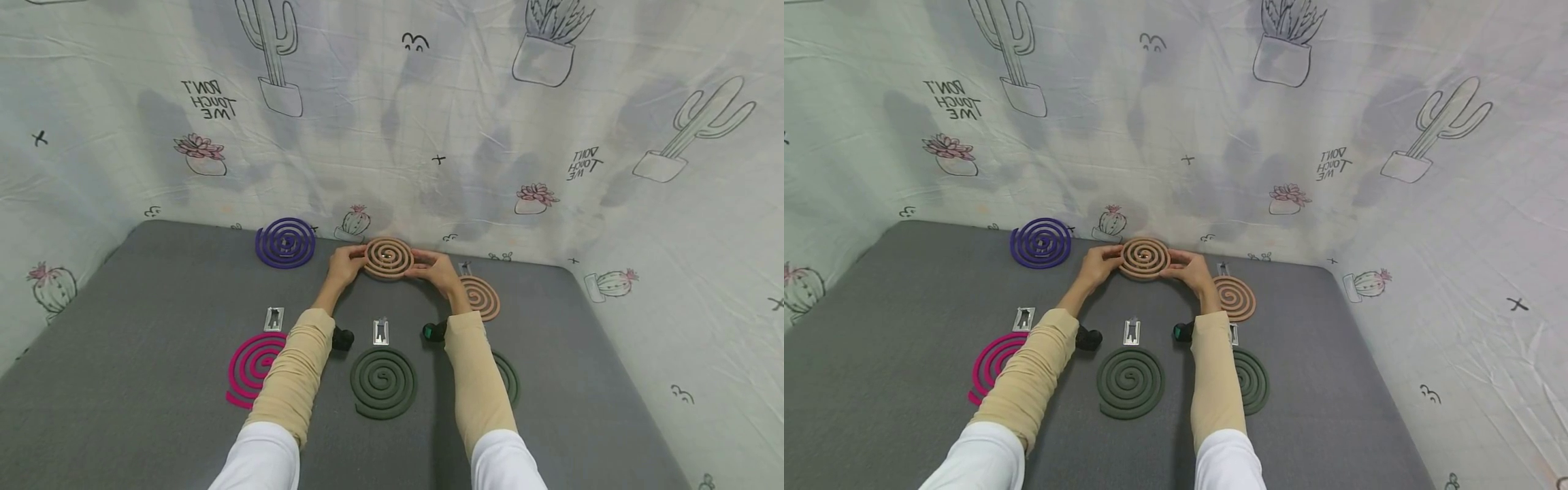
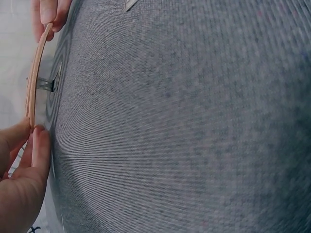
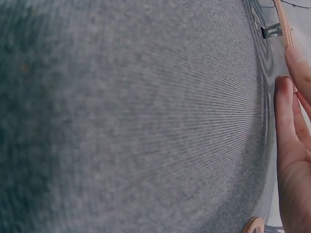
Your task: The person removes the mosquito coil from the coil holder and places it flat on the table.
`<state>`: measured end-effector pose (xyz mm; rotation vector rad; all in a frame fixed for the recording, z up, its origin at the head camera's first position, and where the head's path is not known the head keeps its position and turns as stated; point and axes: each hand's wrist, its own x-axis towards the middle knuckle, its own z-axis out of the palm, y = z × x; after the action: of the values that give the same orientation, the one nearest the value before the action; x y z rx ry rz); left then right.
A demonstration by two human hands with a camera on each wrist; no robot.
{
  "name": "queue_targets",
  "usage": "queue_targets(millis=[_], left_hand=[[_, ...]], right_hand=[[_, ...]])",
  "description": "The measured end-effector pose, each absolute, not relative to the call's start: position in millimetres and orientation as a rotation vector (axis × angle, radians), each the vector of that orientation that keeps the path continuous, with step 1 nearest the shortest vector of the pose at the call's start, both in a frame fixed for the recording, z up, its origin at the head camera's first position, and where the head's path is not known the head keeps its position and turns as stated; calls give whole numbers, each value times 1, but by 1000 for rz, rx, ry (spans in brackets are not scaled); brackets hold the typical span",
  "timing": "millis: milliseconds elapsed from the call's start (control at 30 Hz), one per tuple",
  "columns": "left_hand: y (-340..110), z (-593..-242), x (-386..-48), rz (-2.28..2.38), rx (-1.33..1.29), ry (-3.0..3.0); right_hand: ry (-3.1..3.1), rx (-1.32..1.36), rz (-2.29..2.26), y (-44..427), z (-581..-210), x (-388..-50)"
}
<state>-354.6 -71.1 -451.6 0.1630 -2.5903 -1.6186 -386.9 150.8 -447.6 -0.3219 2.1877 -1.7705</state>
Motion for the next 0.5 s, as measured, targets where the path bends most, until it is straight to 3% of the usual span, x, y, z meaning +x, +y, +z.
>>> queue_targets(millis=[500], left_hand=[[-75,-452,-355,-1570,119,-2661]], right_hand=[[2175,-384,-1800,151,-453,-391]])
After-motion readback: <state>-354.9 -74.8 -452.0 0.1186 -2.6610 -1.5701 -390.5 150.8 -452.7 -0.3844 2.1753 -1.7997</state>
